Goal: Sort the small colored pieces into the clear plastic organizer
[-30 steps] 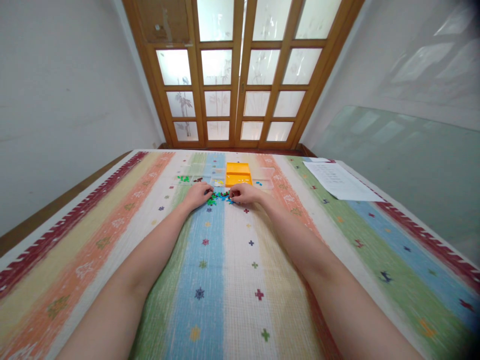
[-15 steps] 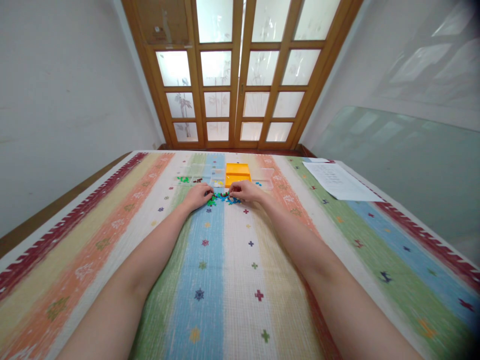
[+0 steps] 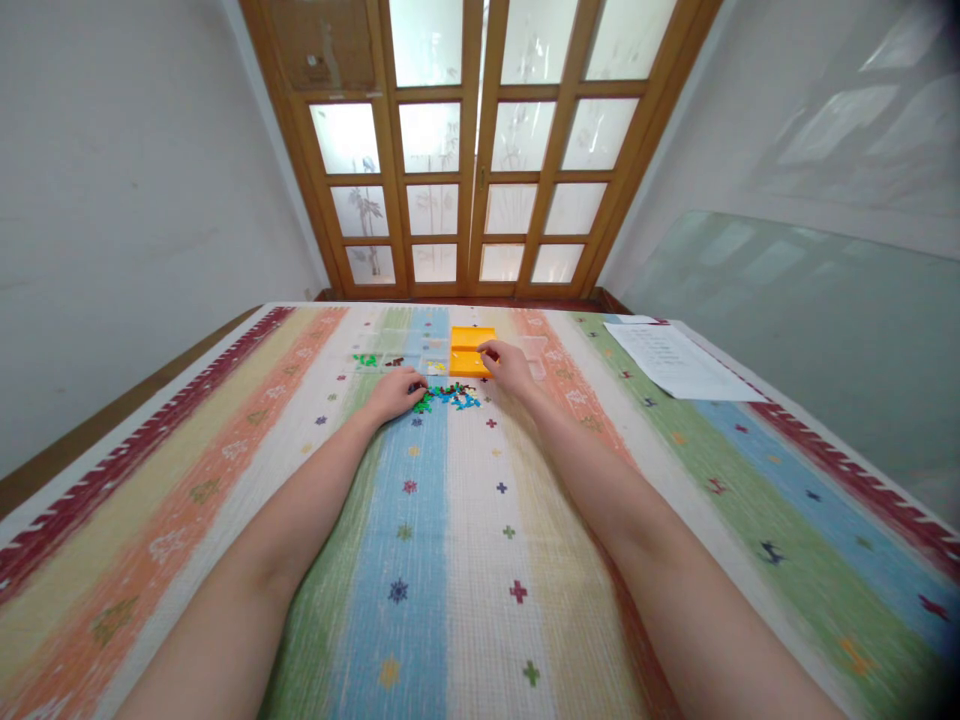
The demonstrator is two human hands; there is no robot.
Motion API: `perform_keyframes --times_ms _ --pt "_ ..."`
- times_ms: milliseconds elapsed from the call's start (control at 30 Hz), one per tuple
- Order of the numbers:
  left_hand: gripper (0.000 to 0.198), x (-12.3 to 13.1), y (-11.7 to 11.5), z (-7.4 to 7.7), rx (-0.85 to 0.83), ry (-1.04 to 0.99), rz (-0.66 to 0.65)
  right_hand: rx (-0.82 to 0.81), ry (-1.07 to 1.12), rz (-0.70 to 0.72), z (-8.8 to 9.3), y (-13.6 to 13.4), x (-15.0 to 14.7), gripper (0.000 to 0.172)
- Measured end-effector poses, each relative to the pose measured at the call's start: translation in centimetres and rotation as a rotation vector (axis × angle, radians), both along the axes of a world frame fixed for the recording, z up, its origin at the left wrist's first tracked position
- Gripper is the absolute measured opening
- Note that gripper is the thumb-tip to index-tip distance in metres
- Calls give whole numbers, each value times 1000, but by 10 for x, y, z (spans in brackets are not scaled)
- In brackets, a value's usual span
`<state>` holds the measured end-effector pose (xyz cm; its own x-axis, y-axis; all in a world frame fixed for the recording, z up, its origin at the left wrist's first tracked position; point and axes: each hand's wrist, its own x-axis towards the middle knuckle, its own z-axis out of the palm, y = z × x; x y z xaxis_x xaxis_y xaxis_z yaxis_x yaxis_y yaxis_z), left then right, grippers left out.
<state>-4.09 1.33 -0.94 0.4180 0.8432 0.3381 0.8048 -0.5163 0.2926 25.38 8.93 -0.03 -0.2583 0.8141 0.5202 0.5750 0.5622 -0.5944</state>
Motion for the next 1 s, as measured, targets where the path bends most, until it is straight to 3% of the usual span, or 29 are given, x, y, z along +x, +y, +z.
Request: perform_keyframes --times_ms 300,600,1000 --pt "19 0 0 0 -3 0 -10 -8 -26 -126 -18 10 5 31" --pt "21 -2 4 -5 -8 14 -2 24 -21 -81 -16 8 4 25" --pt "27 -5 3 -3 31 36 176 54 -143 8 -13 -11 -12 21"
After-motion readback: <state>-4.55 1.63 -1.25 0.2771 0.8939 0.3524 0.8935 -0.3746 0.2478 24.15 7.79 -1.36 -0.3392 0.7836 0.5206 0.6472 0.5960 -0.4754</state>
